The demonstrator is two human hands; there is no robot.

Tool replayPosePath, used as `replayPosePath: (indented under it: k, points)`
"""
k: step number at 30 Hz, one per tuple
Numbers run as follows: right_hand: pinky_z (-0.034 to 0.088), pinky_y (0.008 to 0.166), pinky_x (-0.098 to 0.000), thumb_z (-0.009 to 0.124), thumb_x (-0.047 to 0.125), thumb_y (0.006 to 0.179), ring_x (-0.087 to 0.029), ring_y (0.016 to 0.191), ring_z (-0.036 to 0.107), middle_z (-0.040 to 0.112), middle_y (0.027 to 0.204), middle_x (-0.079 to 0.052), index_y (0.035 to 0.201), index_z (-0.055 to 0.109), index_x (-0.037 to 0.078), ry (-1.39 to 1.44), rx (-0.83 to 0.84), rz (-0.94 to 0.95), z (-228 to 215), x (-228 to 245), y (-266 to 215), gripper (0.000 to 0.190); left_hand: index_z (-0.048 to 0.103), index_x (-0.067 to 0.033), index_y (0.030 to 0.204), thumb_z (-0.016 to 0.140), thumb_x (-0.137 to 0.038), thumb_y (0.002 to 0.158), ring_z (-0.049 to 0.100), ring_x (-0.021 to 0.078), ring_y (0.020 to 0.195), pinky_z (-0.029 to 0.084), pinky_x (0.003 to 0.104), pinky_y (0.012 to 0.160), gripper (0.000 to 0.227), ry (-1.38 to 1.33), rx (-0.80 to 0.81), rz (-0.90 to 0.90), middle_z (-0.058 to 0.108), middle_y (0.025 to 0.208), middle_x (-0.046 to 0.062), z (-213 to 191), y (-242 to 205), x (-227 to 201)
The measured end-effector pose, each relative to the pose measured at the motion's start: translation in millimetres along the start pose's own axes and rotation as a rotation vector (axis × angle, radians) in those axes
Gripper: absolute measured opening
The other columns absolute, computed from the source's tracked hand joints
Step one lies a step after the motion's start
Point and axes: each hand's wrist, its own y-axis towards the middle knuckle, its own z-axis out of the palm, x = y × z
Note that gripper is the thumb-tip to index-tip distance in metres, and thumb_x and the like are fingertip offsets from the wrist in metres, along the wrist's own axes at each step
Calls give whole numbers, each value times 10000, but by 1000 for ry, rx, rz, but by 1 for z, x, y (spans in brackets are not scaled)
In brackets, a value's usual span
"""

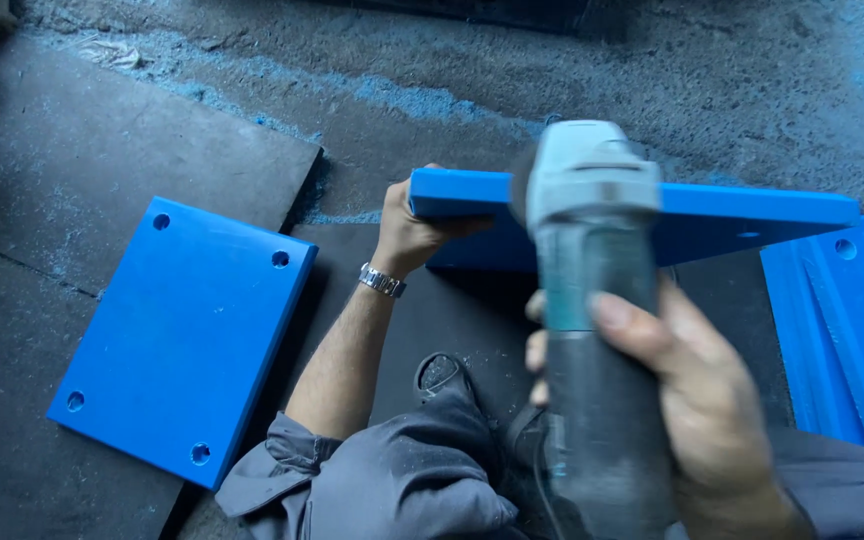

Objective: Using a hand-held angle grinder to smooth the edges of large blue plastic slabs on a workshop floor.

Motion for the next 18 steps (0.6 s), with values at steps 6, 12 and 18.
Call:
replayPosePath:
  k: [6,12,18]
  points:
    - [633,658,-384,579,375,1046,-302,800,744,687,965,-282,1295,562,-114,-14,-72,-114,-30,11,-12,550,715,-107,1066,956,-174,759,762,138,979,660,360,891,396,5,32,4,789,1059,45,2,2,1]
    - [624,638,-389,612,313,1035,-311,759,723,677,984,-282,1357,550,-94,46,-51,-101,-2,3,2,523,688,-114,1123,955,-176,734,741,137,1034,655,352,922,476,-61,31,-21,767,1112,41,2,3,7]
    - [640,623,-378,612,269,996,-250,746,735,709,1009,-198,1310,526,-51,-59,125,-40,48,5,34,457,734,-102,1133,943,-211,772,750,138,974,623,323,876,432,30,-6,-10,796,1090,52,-3,-1,35]
